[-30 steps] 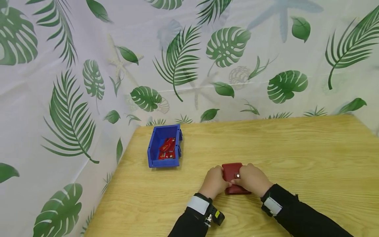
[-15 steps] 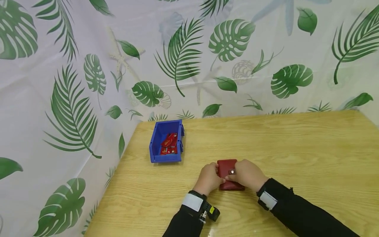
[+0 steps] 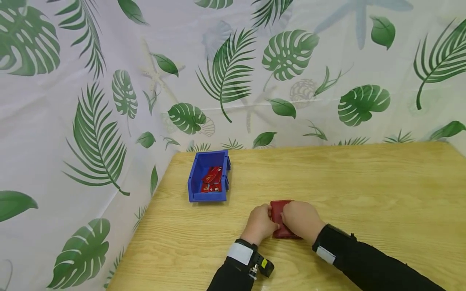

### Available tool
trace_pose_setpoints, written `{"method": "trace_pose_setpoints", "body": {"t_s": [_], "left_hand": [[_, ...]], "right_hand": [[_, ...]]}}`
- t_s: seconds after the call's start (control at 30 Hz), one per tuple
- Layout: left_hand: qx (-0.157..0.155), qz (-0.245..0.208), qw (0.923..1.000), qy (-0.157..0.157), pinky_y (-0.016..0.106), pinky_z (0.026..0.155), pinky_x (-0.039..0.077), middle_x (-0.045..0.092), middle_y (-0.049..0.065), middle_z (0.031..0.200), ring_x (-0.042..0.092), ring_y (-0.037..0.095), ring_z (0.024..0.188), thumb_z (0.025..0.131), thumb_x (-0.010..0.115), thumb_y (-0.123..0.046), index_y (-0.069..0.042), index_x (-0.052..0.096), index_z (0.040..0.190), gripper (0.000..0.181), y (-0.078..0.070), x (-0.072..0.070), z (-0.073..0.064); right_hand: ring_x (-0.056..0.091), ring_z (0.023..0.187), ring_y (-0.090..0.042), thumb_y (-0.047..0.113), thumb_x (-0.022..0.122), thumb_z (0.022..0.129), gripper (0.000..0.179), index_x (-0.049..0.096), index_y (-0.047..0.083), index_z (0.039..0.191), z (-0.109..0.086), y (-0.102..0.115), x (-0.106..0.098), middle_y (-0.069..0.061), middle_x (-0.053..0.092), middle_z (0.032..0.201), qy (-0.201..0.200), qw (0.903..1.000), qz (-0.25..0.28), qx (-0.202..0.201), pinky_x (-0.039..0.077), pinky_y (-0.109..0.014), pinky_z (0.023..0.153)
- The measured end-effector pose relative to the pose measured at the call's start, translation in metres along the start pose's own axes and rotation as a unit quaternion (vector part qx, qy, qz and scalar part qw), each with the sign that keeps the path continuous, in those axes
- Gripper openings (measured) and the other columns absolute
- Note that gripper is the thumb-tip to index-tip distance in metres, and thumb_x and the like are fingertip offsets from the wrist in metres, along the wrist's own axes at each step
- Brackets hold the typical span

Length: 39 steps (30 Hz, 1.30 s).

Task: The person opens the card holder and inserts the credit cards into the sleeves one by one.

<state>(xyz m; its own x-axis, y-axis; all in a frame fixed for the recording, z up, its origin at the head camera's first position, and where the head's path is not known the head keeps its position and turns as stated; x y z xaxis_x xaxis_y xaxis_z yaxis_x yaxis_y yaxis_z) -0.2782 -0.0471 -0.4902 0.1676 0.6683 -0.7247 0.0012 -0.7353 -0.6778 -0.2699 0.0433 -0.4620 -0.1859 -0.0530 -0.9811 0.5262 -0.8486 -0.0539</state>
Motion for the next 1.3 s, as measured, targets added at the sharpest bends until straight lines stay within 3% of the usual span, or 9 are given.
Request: {"method": "trace_pose_setpoints", "body": {"t_s": [0.13,0.3,0.57,0.8,1.03,1.1,1.17,1.23,1.3], "left_hand": [[0.001,0.013,0.9999,0.001,0.029,0.077,0.050,0.066,0.008,0.095,0.060,0.020,0.088,0.073,0.082,-0.008,0.001,0.066,0.109,0.040,-0.001,0.004,0.000],[0.002,0.013,0.9999,0.003,0.027,0.080,0.050,0.070,0.006,0.098,0.063,0.019,0.095,0.074,0.082,-0.008,-0.002,0.071,0.105,0.034,-0.001,0.007,-0.001],[-0.017,-0.002,0.9998,0.002,0.029,0.078,0.051,0.068,0.007,0.098,0.063,0.019,0.093,0.074,0.082,-0.008,-0.001,0.069,0.108,0.037,0.003,0.008,-0.002],[-0.002,0.014,0.9999,-0.006,0.026,0.073,0.050,0.068,0.005,0.091,0.060,0.014,0.083,0.075,0.081,-0.008,0.000,0.069,0.108,0.035,-0.001,0.005,-0.003],[-0.006,0.024,0.9997,-0.010,0.028,0.075,0.051,0.068,0.006,0.094,0.062,0.016,0.086,0.078,0.080,-0.010,0.000,0.068,0.111,0.037,-0.003,0.004,-0.002],[-0.008,0.018,0.9998,-0.008,0.028,0.076,0.051,0.068,0.007,0.095,0.063,0.016,0.088,0.078,0.080,-0.009,0.001,0.068,0.113,0.038,-0.002,0.005,-0.003],[-0.008,0.014,0.9998,-0.009,0.028,0.076,0.051,0.068,0.006,0.095,0.063,0.016,0.088,0.078,0.080,-0.010,0.001,0.068,0.113,0.039,-0.002,0.006,-0.003],[-0.008,0.013,0.9998,-0.011,0.029,0.076,0.051,0.068,0.006,0.094,0.063,0.016,0.088,0.078,0.080,-0.010,0.001,0.068,0.114,0.039,-0.002,0.007,-0.004],[-0.007,0.011,0.9998,-0.013,0.029,0.075,0.051,0.068,0.006,0.093,0.062,0.016,0.087,0.078,0.081,-0.010,0.001,0.068,0.113,0.039,-0.002,0.007,-0.004]], "right_hand": [[0.059,0.055,-0.020,0.003,0.071,0.082,0.019,0.061,0.005,0.066,-0.005,0.006,0.002,-0.005,0.058,0.061,0.016,0.9997,0.004,0.016,0.055,-0.037,0.054],[0.060,0.056,-0.020,0.005,0.074,0.080,0.020,0.061,0.004,0.066,-0.006,0.006,0.000,-0.006,0.058,0.061,0.029,0.9988,0.012,0.037,0.056,-0.038,0.055],[0.057,0.057,-0.016,0.002,0.071,0.080,0.020,0.059,0.005,0.065,-0.014,0.007,0.001,-0.005,0.057,0.062,-0.004,0.9977,-0.041,-0.054,0.054,-0.033,0.056],[0.056,0.057,-0.015,0.000,0.073,0.078,0.020,0.059,0.004,0.065,-0.016,0.007,-0.002,-0.006,0.057,0.063,-0.021,0.9944,-0.064,-0.081,0.053,-0.031,0.054],[0.053,0.056,-0.014,0.002,0.074,0.077,0.024,0.058,0.010,0.061,-0.018,0.007,-0.001,-0.004,0.053,0.063,-0.025,0.9863,-0.095,-0.133,0.050,-0.028,0.053],[0.047,0.054,-0.011,0.002,0.072,0.078,0.026,0.056,0.011,0.060,-0.019,0.000,-0.001,-0.001,0.049,0.061,-0.017,0.9911,-0.053,-0.121,0.045,-0.026,0.051],[0.040,0.052,-0.010,0.003,0.067,0.083,0.030,0.052,0.012,0.059,-0.018,-0.012,-0.001,0.002,0.042,0.058,0.011,0.9971,0.040,-0.064,0.038,-0.024,0.050],[0.035,0.050,-0.008,0.004,0.060,0.087,0.033,0.047,0.013,0.058,-0.020,-0.028,0.000,0.004,0.036,0.056,0.030,0.9899,0.138,0.007,0.031,-0.023,0.049],[0.032,0.049,-0.008,0.007,0.054,0.090,0.034,0.045,0.014,0.058,-0.025,-0.043,0.000,0.006,0.033,0.055,0.040,0.9740,0.209,0.078,0.027,-0.023,0.049]]}}
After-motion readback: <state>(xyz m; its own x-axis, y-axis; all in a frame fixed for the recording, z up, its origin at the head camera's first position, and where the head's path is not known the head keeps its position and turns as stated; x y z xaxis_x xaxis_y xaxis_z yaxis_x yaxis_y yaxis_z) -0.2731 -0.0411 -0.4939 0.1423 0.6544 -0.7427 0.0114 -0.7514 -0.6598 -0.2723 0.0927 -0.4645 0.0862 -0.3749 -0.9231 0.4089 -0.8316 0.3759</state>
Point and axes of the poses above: each hand's wrist, its own z-axis towards the middle knuckle, its own x-axis out of the palm, y = z × x, the point moved 8 cm from there along z, towards the middle knuckle
